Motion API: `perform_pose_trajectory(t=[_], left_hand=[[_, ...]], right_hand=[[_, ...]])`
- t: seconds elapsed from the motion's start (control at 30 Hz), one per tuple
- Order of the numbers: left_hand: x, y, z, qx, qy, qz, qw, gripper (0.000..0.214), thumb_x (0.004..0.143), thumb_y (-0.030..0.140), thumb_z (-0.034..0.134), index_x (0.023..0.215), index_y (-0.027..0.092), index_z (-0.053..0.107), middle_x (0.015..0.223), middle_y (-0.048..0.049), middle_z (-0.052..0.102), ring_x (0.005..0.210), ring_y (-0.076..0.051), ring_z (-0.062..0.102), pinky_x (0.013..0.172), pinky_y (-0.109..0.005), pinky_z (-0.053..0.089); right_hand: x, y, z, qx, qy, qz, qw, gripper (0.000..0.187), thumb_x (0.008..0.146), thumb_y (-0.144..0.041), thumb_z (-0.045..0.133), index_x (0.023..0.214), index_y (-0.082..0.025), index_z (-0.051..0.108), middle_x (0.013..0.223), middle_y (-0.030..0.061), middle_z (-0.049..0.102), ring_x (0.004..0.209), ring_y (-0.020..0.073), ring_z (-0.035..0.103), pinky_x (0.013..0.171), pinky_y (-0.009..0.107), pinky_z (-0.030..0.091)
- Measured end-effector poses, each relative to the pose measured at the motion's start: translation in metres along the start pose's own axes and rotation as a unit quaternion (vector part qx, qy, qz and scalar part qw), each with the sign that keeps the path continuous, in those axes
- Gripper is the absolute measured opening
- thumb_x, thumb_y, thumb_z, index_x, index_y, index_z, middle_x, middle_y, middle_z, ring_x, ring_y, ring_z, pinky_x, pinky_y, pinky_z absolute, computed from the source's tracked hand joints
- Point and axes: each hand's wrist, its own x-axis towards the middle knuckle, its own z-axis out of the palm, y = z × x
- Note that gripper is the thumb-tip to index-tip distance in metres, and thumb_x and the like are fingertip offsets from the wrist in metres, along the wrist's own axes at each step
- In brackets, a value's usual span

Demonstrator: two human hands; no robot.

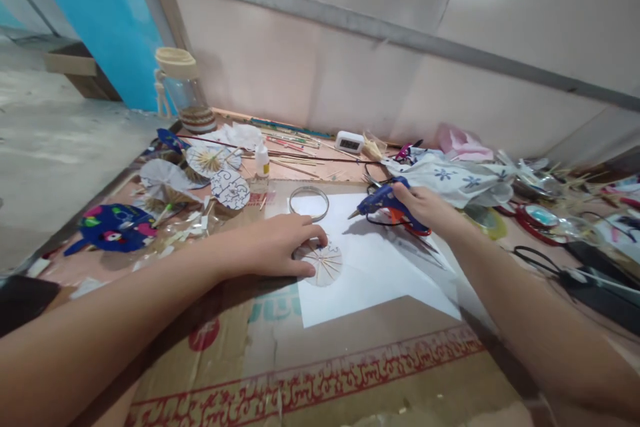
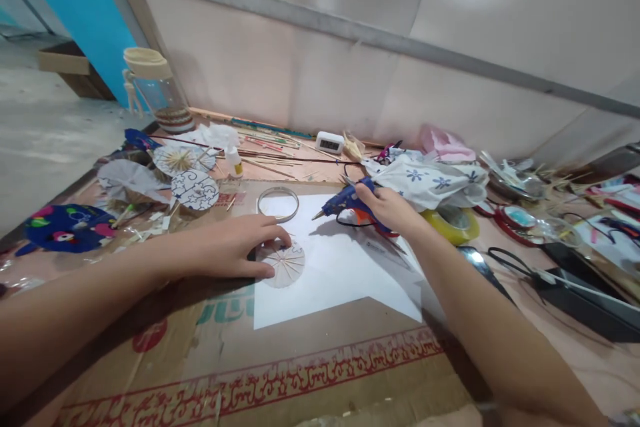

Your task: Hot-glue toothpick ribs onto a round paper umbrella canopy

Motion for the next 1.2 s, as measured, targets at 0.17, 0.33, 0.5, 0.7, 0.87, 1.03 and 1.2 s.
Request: perform_pose_trajectory(t=[0.17,0.33,0.5,0.7,0.87,1.03,1.2], left_hand=[[-0.001,0.002,-0.003,0.001,-0.011,-0.004,1.0,0.041,0.09,0.042,0.072,0.127,0.024,0.067,0.121,-0.0088,0.068,0.105,-0.027,0.066,0.087,-0.034,0.048],[-0.002,0.003,-0.006,0.006,-0.014,0.004,1.0,0.041,0.09,0.041,0.073,0.126,0.023,0.068,0.116,-0.0083,0.069,0.101,-0.026,0.066,0.085,-0.034,0.049],[-0.004,0.009,-0.007,0.018,-0.017,-0.002,1.0,0.04,0.089,0.041,0.073,0.124,0.021,0.068,0.118,-0.01,0.069,0.106,-0.028,0.066,0.089,-0.037,0.05],[-0.006,0.012,-0.005,0.021,-0.018,0.002,1.0,0.048,0.086,0.041,0.076,0.129,0.021,0.065,0.119,-0.0086,0.071,0.105,-0.027,0.067,0.087,-0.036,0.05],[-0.007,0.007,-0.009,0.067,-0.024,0.01,0.997,0.037,0.088,0.04,0.076,0.12,0.024,0.068,0.113,-0.0074,0.07,0.1,-0.027,0.067,0.08,-0.034,0.048],[-0.006,0.005,-0.008,0.074,-0.016,0.011,0.997,0.03,0.087,0.039,0.079,0.109,0.023,0.066,0.108,-0.0059,0.07,0.095,-0.026,0.066,0.077,-0.034,0.047],[-0.005,0.004,-0.004,0.068,-0.012,0.011,0.998,0.025,0.087,0.038,0.078,0.101,0.022,0.064,0.104,-0.0057,0.071,0.089,-0.024,0.065,0.074,-0.033,0.046]], right_hand=[[0.044,-0.021,-0.004,-0.048,-0.038,0.0,0.998,0.069,0.102,-0.075,0.041,0.069,-0.02,0.066,0.081,0.0114,0.074,0.083,0.0265,0.068,0.079,0.033,0.05],[0.065,-0.033,-0.003,-0.107,-0.039,-0.001,0.993,0.051,0.105,-0.056,0.055,0.081,-0.015,0.076,0.095,0.016,0.08,0.092,0.0278,0.072,0.085,0.032,0.049],[0.035,-0.046,-0.007,-0.148,0.044,-0.014,0.988,0.039,0.104,-0.043,0.058,0.097,-0.012,0.08,0.107,0.0226,0.079,0.104,0.0344,0.072,0.084,0.038,0.048],[-0.027,-0.081,0.026,-0.085,-0.028,-0.206,0.974,0.021,0.102,-0.023,0.061,0.106,-0.022,0.082,0.107,0.0048,0.083,0.096,0.0175,0.074,0.084,0.025,0.049],[-0.03,-0.1,0.055,-0.107,-0.066,-0.263,0.957,0.017,0.1,-0.018,0.065,0.106,-0.018,0.082,0.111,0.0085,0.081,0.103,0.0211,0.073,0.085,0.028,0.048],[-0.03,-0.115,0.057,-0.163,-0.09,-0.286,0.94,0.015,0.101,-0.017,0.065,0.104,-0.014,0.079,0.111,0.0144,0.078,0.105,0.026,0.073,0.083,0.031,0.048],[-0.033,-0.139,0.046,-0.21,-0.122,-0.29,0.926,0.014,0.1,-0.018,0.067,0.096,-0.011,0.079,0.106,0.0171,0.078,0.1,0.0298,0.075,0.079,0.033,0.049]])
